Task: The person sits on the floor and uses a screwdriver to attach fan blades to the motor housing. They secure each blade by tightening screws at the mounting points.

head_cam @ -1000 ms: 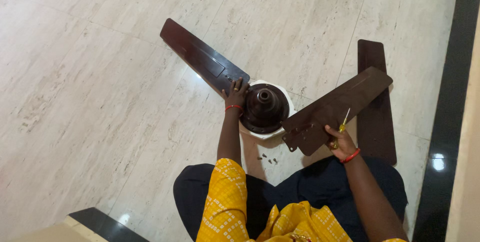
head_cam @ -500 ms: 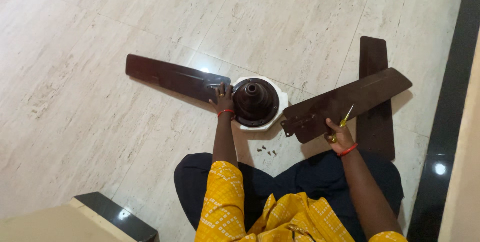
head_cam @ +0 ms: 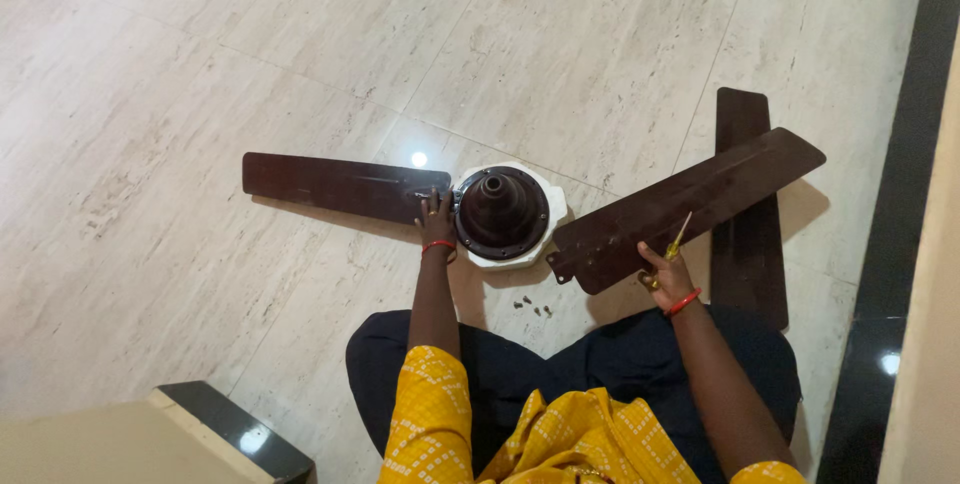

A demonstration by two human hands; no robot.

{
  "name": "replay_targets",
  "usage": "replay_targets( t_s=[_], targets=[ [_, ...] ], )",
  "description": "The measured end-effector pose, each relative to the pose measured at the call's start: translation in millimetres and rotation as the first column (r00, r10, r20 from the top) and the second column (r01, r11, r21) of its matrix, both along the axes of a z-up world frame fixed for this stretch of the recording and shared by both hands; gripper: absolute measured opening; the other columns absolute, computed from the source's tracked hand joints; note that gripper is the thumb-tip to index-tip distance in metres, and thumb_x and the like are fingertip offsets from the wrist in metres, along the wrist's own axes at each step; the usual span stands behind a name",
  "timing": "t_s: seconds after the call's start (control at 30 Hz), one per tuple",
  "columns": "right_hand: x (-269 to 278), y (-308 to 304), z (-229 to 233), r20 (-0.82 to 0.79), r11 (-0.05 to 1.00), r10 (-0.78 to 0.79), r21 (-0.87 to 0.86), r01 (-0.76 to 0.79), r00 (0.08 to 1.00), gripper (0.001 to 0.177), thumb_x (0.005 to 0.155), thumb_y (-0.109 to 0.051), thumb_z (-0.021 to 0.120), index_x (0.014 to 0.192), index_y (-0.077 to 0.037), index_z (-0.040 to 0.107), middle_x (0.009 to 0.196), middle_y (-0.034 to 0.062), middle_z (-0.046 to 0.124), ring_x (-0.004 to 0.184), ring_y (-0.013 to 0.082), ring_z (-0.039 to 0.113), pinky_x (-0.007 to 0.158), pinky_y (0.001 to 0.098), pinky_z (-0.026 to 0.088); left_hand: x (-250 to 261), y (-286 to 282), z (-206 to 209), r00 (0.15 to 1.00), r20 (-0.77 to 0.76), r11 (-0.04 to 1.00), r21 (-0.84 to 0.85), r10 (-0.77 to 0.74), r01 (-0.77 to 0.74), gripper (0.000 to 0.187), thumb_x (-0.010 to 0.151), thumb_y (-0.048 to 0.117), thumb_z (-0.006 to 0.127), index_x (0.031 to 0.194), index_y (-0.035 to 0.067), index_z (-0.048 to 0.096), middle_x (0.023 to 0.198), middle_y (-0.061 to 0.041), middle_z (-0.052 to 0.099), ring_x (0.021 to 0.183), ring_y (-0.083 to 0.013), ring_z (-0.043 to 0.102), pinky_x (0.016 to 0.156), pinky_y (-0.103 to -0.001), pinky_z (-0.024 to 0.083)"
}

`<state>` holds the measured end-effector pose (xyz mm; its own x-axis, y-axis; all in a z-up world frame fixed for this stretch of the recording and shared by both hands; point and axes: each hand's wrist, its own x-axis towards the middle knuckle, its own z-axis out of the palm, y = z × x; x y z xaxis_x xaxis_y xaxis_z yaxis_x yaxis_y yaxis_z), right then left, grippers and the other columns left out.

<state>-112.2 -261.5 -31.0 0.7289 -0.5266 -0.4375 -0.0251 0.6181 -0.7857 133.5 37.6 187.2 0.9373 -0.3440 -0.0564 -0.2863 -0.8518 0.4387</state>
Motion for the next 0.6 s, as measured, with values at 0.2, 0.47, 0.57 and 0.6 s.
replay_targets(
  t_s=[0.2,0.47,0.57,0.6],
  targets=[
    [15.3,2.9,-14.3,-0.035,0.999,-0.033,0.027,0.034,0.999,0.034,0.091,-0.015,0.077,0.118,-0.018,0.056,0.1,-0.003,0.059,0.069,0.0083,0.051,0.046,0.0238,0.039,-11.4,-3.6,-46.4,0.994,0.018,0.994,-0.01,0.112,-0.112,0.087,0.093,0.029,0.069,0.163,0.013,0.02,0.169,-0.014,0.026,0.156,-0.0346,0.025,0.117,-0.061,0.03],
    [19.0,8.6,9.2,-0.002,0.998,-0.06,0.01,0.06,0.998,0.038,0.089,-0.016,0.078,0.119,-0.018,0.055,0.099,-0.0023,0.059,0.068,0.009,0.052,0.045,0.0225,0.035,-47.5,-16.9,-116.9,0.984,-0.094,0.975,-0.146,0.153,-0.165,0.103,0.085,0.033,0.078,0.162,0.008,0.014,0.168,-0.014,0.026,0.156,-0.0299,0.023,0.122,-0.053,0.029],
    [19.3,13.9,19.2,-0.11,0.993,-0.118,0.008,0.12,0.987,0.047,0.087,-0.015,0.081,0.123,-0.019,0.052,0.101,-0.0029,0.059,0.073,0.0082,0.053,0.048,0.0231,0.038,-63.3,-19.8,-138.1,0.978,-0.152,0.989,-0.008,0.144,-0.147,0.105,0.087,0.038,0.076,0.162,0.01,0.009,0.17,-0.011,0.016,0.157,-0.0281,0.016,0.119,-0.06,0.025],
    [16.9,17.4,22.1,-0.115,0.993,-0.117,0.005,0.118,0.986,0.048,0.087,-0.016,0.082,0.125,-0.018,0.052,0.1,-0.0025,0.058,0.073,0.0087,0.053,0.048,0.0235,0.038,-69.2,-19.9,-143.8,0.978,-0.148,0.989,-0.003,0.148,-0.15,0.105,0.087,0.037,0.076,0.162,0.01,0.009,0.171,-0.012,0.014,0.158,-0.0283,0.015,0.12,-0.061,0.024]
  ],
)
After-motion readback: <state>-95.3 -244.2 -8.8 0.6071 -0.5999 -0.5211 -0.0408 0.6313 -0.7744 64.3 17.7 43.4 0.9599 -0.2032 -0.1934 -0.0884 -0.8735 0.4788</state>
